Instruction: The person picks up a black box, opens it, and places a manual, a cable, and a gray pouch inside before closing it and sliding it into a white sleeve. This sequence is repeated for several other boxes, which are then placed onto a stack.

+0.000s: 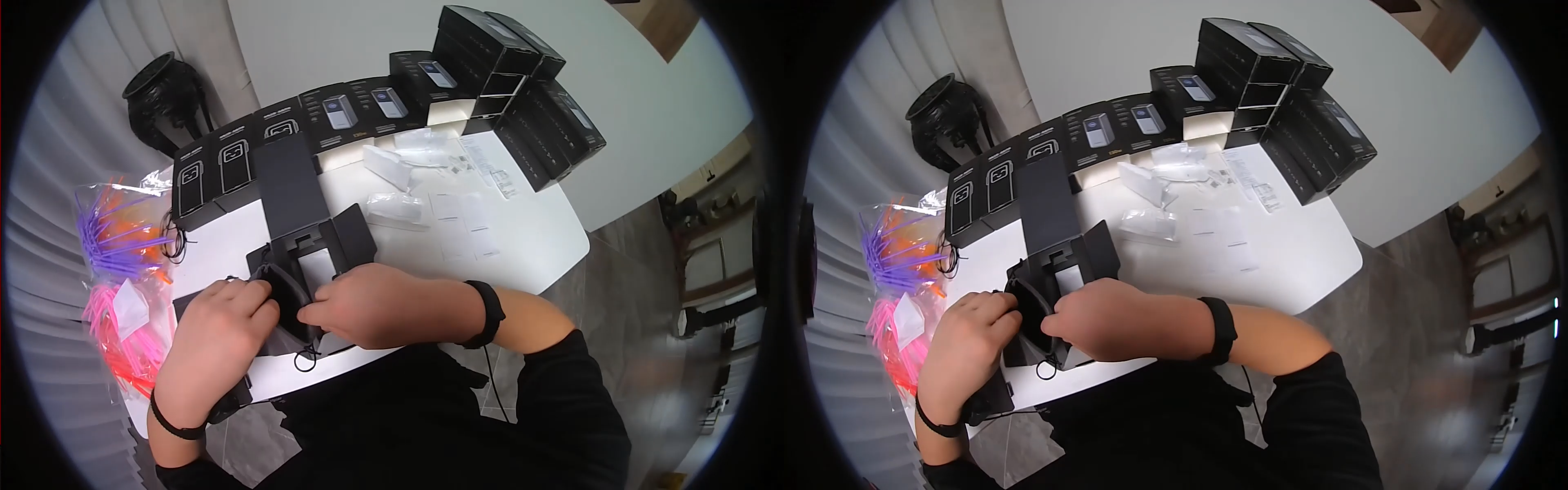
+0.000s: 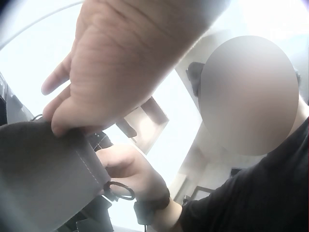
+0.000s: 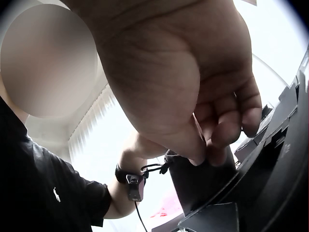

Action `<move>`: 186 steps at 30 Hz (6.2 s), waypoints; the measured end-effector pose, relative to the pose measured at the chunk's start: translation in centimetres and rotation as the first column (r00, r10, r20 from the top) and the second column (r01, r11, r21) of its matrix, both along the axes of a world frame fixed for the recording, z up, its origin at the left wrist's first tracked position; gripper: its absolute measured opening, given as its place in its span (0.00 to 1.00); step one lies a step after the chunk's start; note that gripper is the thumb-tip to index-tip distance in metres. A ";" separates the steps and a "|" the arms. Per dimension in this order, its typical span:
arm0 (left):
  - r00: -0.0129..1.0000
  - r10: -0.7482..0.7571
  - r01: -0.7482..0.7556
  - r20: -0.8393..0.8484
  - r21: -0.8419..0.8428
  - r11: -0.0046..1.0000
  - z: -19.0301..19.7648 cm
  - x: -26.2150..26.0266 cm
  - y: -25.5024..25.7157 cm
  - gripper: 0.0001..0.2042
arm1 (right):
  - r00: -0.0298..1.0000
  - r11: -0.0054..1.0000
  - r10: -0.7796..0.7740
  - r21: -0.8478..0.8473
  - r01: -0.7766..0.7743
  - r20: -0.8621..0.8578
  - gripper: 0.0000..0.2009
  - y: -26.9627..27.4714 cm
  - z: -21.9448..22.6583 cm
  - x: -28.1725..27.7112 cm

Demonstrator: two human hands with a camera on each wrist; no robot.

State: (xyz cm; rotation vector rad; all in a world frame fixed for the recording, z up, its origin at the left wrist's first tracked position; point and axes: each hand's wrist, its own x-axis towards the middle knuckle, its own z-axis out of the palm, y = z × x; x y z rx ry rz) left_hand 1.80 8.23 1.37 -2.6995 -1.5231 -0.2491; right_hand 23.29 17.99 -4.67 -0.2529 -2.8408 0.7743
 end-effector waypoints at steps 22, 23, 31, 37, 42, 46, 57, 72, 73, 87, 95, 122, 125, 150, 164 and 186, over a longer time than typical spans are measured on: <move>0.998 -0.054 0.054 -0.015 -0.045 0.998 -1.5 -0.1 0.0 0.08 | 0.906 0.915 -0.383 0.209 0.345 0.179 0.13 12.6 -6.3 7.0; 0.998 -0.064 0.064 -0.017 -0.011 0.998 -1.6 -0.1 0.0 0.07 | 0.906 0.911 -0.389 0.217 0.351 0.166 0.12 12.6 -6.5 6.9; 0.997 -0.071 0.071 0.009 -0.019 0.997 -1.9 -0.2 0.1 0.08 | 0.900 0.937 -0.350 0.094 0.337 0.261 0.13 12.7 -5.5 6.0; 0.997 -0.072 0.072 0.016 -0.015 0.997 -2.0 -0.2 0.0 0.08 | 0.831 0.875 -0.453 -0.016 0.483 0.324 0.15 13.0 -6.5 5.3; 0.997 -0.074 0.075 0.025 -0.017 0.997 -2.2 -0.3 -0.1 0.08 | 0.750 0.734 -0.633 -0.161 0.660 0.194 0.19 11.7 -7.0 4.9; 0.999 -0.045 0.046 0.023 -0.066 0.997 -2.2 -0.3 -0.2 0.09 | 0.729 0.736 -0.616 -0.114 0.668 0.298 0.20 12.0 -7.1 4.8; 0.997 0.001 -0.002 0.071 0.022 1.000 -2.0 -0.7 -0.2 0.10 | 0.609 0.515 -0.792 -0.572 0.638 -0.034 0.12 5.9 1.3 6.5; 0.993 0.013 -0.026 0.116 0.109 0.994 -0.7 -0.7 -1.1 0.12 | 0.881 0.869 -0.443 -0.320 0.378 -0.164 0.11 -2.9 2.4 1.6; 0.991 0.016 -0.032 0.136 0.115 0.993 -0.6 -0.5 -1.2 0.13 | 0.891 0.869 -0.428 -0.339 0.360 -0.150 0.11 -3.0 2.1 1.6; 0.992 -0.058 0.029 0.111 0.245 0.969 0.5 0.1 -1.5 0.14 | 0.836 0.883 -0.445 -0.315 0.349 -0.322 0.17 -3.2 1.1 -0.1; 0.988 -0.088 0.051 0.130 0.267 0.962 0.6 0.2 -1.8 0.15 | 0.880 0.903 -0.392 -0.296 0.312 -0.268 0.08 -2.6 2.0 -0.1; 0.964 -0.069 -0.081 0.255 0.534 0.842 4.1 -0.5 -5.5 0.14 | 0.910 0.629 -0.353 -0.776 0.058 -0.218 0.16 -2.4 4.4 -2.0; 0.933 -0.085 -0.131 0.351 0.549 0.825 4.8 -0.3 -6.3 0.18 | 0.875 0.447 -0.434 -0.894 0.004 -0.213 0.09 -3.4 5.0 -3.1; -0.261 0.644 0.220 0.719 -0.606 0.765 -4.6 0.2 -5.6 0.14 | 0.789 0.247 -0.578 -0.966 -0.072 -0.206 0.20 -2.8 1.5 -3.4; -0.376 0.445 -0.055 0.813 -0.499 0.865 -5.5 2.8 -4.3 0.10 | 0.797 -0.007 -0.584 -0.981 -0.196 -0.155 0.22 -2.9 -1.2 -2.7; -0.503 0.652 0.363 0.567 -0.546 0.755 -6.0 2.5 -2.7 0.13 | 0.892 0.005 -0.450 -0.998 -0.059 -0.055 0.16 -1.8 -0.5 0.3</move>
